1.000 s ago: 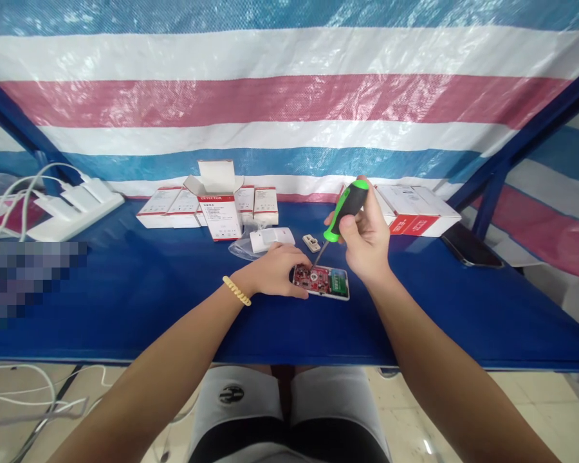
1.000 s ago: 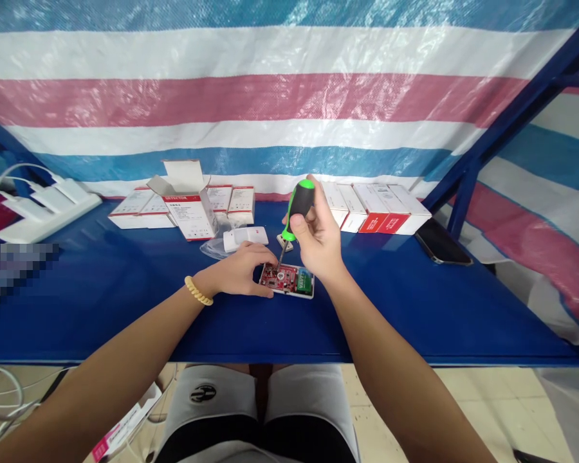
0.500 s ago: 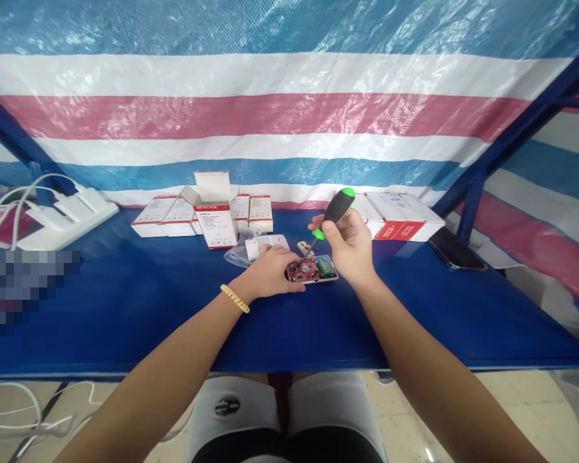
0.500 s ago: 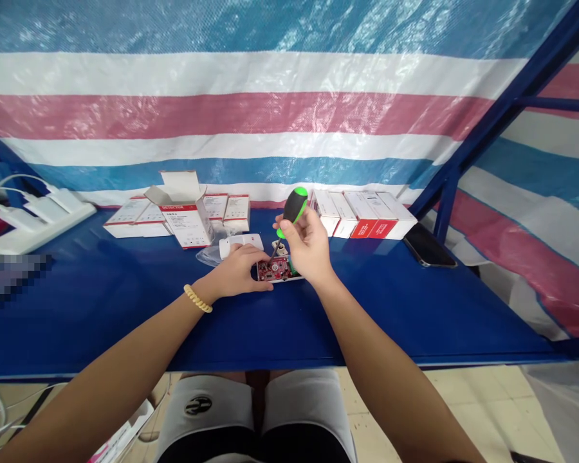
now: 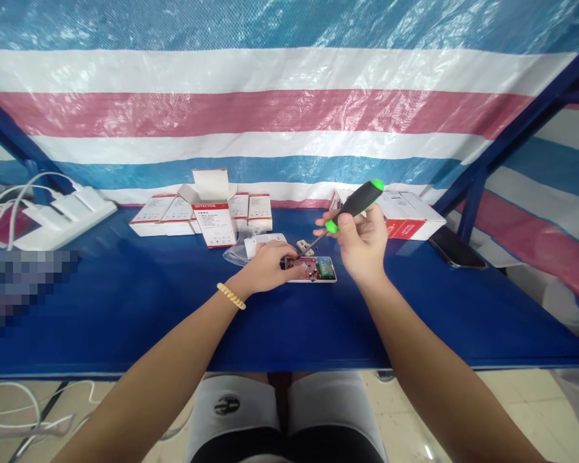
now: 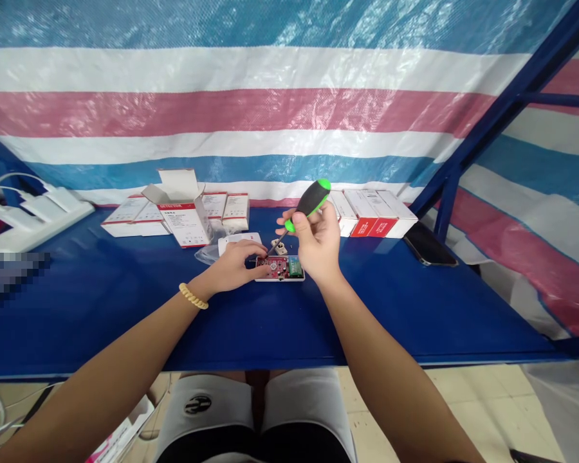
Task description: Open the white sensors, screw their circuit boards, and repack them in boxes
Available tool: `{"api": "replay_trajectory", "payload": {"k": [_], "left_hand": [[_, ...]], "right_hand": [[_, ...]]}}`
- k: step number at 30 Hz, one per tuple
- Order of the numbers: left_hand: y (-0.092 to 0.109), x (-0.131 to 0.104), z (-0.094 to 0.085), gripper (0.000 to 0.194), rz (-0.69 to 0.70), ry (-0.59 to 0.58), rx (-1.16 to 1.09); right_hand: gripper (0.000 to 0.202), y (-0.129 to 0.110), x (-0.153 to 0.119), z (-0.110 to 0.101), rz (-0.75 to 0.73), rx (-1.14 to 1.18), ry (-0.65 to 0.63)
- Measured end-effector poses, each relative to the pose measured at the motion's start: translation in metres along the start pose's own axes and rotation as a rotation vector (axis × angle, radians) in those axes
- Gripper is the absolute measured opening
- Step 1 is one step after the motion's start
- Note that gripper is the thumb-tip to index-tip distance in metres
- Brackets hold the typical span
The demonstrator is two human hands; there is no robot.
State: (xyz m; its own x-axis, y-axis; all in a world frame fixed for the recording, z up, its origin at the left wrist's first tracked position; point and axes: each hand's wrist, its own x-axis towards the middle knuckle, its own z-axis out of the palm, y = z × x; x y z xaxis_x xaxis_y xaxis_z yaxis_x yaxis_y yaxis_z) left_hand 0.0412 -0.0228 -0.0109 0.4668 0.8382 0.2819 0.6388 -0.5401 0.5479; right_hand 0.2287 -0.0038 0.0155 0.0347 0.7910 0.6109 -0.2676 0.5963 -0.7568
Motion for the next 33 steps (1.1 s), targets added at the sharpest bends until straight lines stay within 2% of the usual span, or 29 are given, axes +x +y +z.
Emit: {"api": "replay_trajectory", "payload": {"k": [8,18,33], "left_hand": [[-0.0012,0.003,0.001,0.026,0.011,0.089,-0.079],[-0.0001,-0.0001,0.0003,0.021,0.02,0.036,0.109],[-0.0033,-0.0013,-0.0002,0.025,0.091,0.001,0.193]], "right_hand": [[0.03,-0.0013,0.0026,-0.0039,-0.042,-0.001,0.052],[0.031,-0.0034,0.0023,-0.0035,-0.012,0.033,0.056],[0.03,-0.0022,0.0007,-0.0031,-0.015,0.005,0.025]]}}
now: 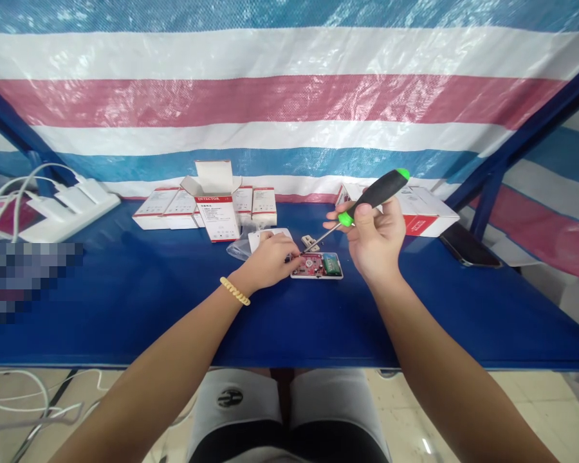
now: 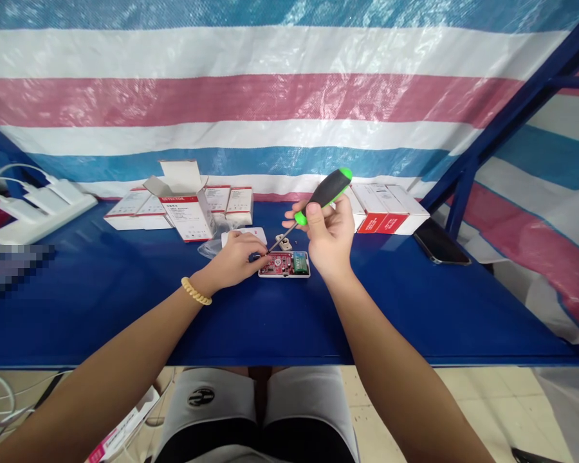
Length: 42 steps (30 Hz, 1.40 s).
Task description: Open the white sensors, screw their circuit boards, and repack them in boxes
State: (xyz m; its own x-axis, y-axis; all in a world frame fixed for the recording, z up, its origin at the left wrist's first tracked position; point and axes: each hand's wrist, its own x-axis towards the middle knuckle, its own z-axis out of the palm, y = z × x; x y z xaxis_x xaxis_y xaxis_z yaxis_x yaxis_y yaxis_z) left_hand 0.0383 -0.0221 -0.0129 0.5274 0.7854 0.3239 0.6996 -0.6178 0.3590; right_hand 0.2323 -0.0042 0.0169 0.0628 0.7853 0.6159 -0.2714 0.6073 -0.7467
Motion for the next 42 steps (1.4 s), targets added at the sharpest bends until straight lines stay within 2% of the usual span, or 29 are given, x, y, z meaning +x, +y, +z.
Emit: {"api": "replay_trajectory", "payload": {"k": [6,13,22,28,36,42], "left_hand": [[0.005,0.001,-0.003,0.022,-0.013,-0.025,0.012],[0.006,0.001,-0.004,0.029,0.034,-0.062,0.09],[0.004,0.001,-0.001,0.027,0.037,-0.041,0.136],[0.005,0.001,-0.003,0.024,0.034,-0.009,0.082],[0.002,0.0,-0.002,0.018,0.142,0.099,0.001],[0.002,-0.001,-0.003,0.019,0.149,0.121,-0.02]], "right_hand": [[0.034,0.001,0.0,-0.001,0.025,-0.012,0.003],[0.032,0.002,-0.003,0.002,0.033,0.009,-0.117],[0.036,0.005,-0.005,0.004,0.003,0.005,-0.19],[0.033,0.005,-0.003,0.001,-0.014,0.003,-0.119],[0.032,0.01,0.004,-0.007,0.029,-0.003,-0.003],[0.03,0.011,0.006,-0.009,0.003,-0.014,0.042]]}}
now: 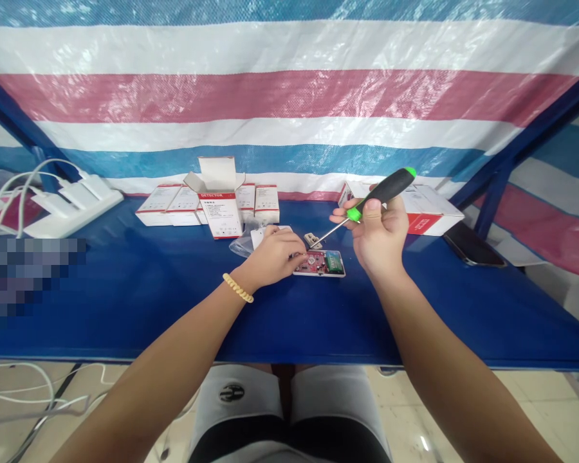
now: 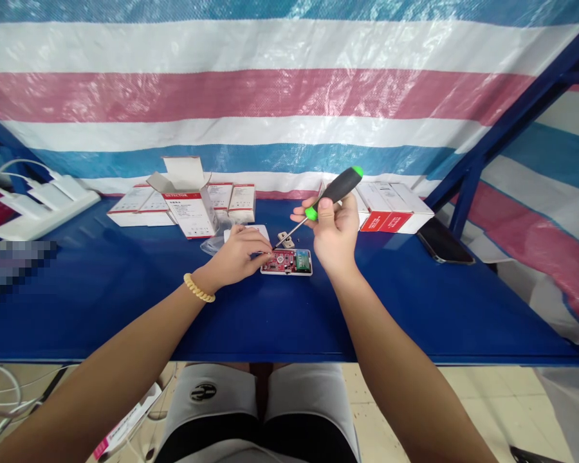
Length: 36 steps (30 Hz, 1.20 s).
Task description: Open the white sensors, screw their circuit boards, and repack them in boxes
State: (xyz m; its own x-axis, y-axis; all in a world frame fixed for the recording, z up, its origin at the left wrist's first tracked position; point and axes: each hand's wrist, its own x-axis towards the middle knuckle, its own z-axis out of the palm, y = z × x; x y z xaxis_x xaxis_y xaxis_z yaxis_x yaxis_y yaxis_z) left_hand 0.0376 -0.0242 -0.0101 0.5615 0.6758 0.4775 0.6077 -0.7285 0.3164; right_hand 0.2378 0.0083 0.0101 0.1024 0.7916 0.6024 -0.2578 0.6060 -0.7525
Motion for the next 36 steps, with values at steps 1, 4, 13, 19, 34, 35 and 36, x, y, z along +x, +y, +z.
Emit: {"api": "replay_trajectory", "payload": {"k": [1,4,13,19,34,35,36], "left_hand": [[0.0,0.0,0.0,0.019,-0.004,-0.001,0.008],[0.0,0.0,0.0,0.019,-0.012,-0.009,0.03],[0.003,0.002,-0.001,0.023,-0.039,-0.038,0.061],[0.003,0.002,-0.001,0.024,-0.043,-0.047,0.052],[0.0,0.001,0.0,0.025,-0.045,-0.122,0.079],[0.0,0.001,0.0,0.025,-0.038,-0.126,0.075],[0.0,0.001,0.0,0.025,-0.033,-0.129,0.074]], "right_hand": [[0.029,0.0,0.0,0.0,-0.008,0.002,0.002],[0.029,-0.002,0.001,-0.001,-0.028,0.014,0.028],[0.033,-0.003,-0.002,0.002,0.03,0.029,-0.015],[0.033,-0.003,-0.001,0.002,0.024,0.02,-0.028],[0.037,-0.021,-0.016,0.016,-0.051,0.021,-0.257],[0.038,-0.02,-0.016,0.015,-0.033,0.026,-0.274],[0.04,-0.02,-0.015,0.014,-0.015,0.03,-0.291]]}}
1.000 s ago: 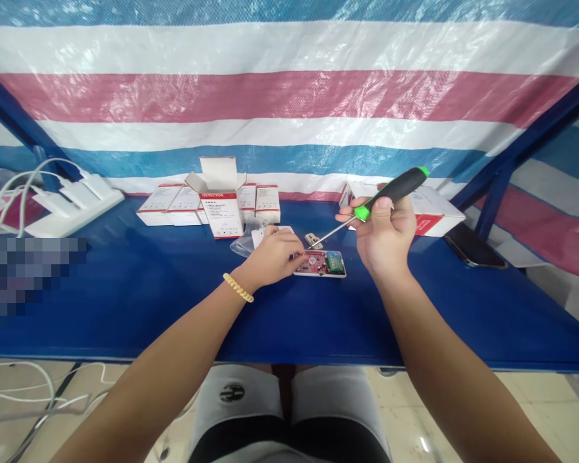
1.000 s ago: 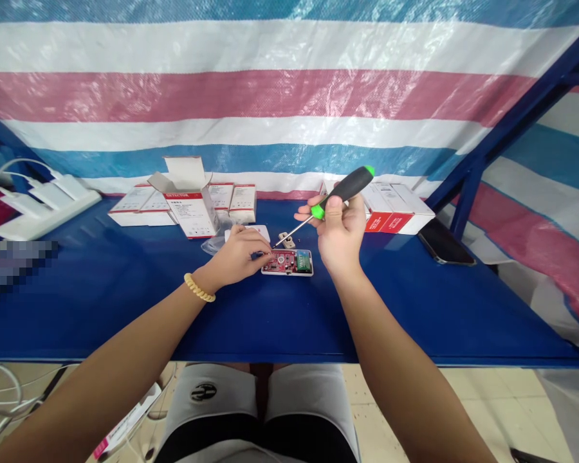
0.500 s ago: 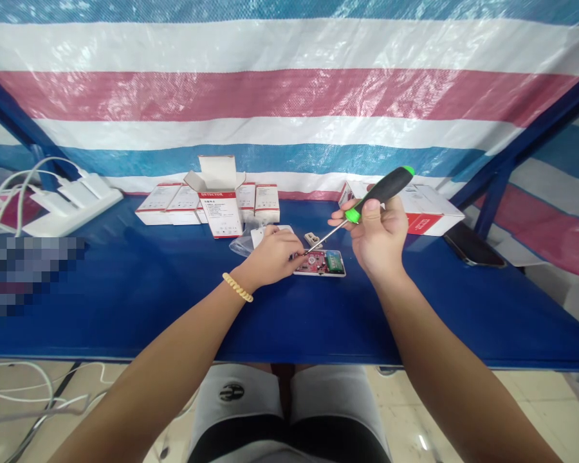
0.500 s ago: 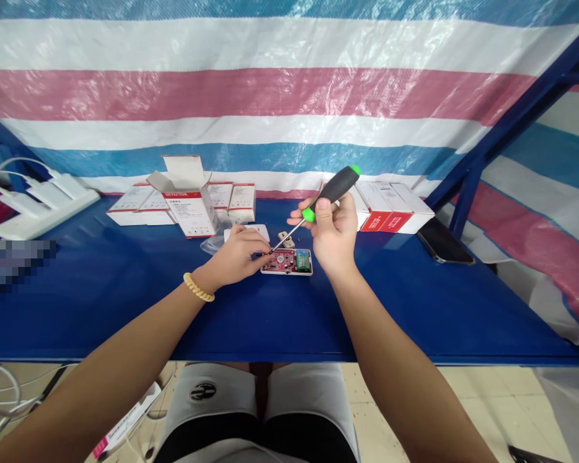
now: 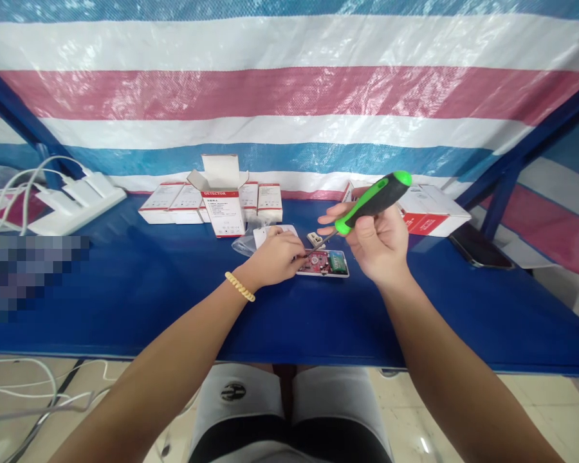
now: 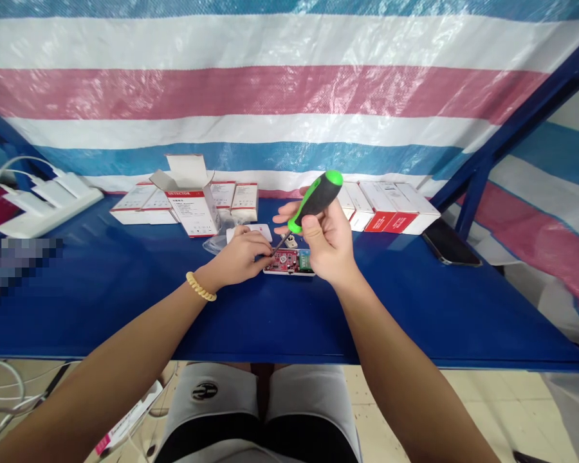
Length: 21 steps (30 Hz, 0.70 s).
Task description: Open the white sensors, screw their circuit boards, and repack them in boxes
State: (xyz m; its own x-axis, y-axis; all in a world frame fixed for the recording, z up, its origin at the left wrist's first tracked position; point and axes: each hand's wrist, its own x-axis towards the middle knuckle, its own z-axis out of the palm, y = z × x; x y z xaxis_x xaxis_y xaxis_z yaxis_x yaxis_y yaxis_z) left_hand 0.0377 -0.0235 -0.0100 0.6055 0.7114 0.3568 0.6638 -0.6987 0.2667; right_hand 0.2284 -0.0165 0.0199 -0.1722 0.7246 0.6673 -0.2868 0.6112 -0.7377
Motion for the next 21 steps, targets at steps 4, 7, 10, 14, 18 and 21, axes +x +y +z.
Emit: {"api": "replay_trajectory", "payload": {"k": [4,7,10,14,18,21], "left_hand": [[-0.0001,-0.0006,0.0002,0.024,0.007,-0.011,0.01],[0.0018,-0.0006,-0.0008,0.024,-0.002,-0.015,0.023],[0.005,0.0002,-0.0024,0.023,-0.034,-0.021,0.029],[0.0082,0.0015,-0.0032,0.025,-0.072,-0.022,0.029],[0.0085,0.0013,-0.0022,0.022,-0.063,0.004,0.02],[0.0077,0.0003,-0.0017,0.018,-0.076,0.034,-0.006]], "right_hand": [[0.042,0.0006,0.0028,-0.0058,0.069,0.027,-0.07],[0.041,0.0015,0.0039,-0.0091,0.124,0.051,-0.108],[0.038,0.0041,0.0044,-0.0107,0.127,0.088,-0.085],[0.035,0.0079,0.0051,-0.0113,0.099,0.092,-0.032],[0.034,0.0093,0.0058,-0.011,0.069,0.052,0.015],[0.036,0.0087,0.0062,-0.0111,0.06,0.037,0.048]]}}
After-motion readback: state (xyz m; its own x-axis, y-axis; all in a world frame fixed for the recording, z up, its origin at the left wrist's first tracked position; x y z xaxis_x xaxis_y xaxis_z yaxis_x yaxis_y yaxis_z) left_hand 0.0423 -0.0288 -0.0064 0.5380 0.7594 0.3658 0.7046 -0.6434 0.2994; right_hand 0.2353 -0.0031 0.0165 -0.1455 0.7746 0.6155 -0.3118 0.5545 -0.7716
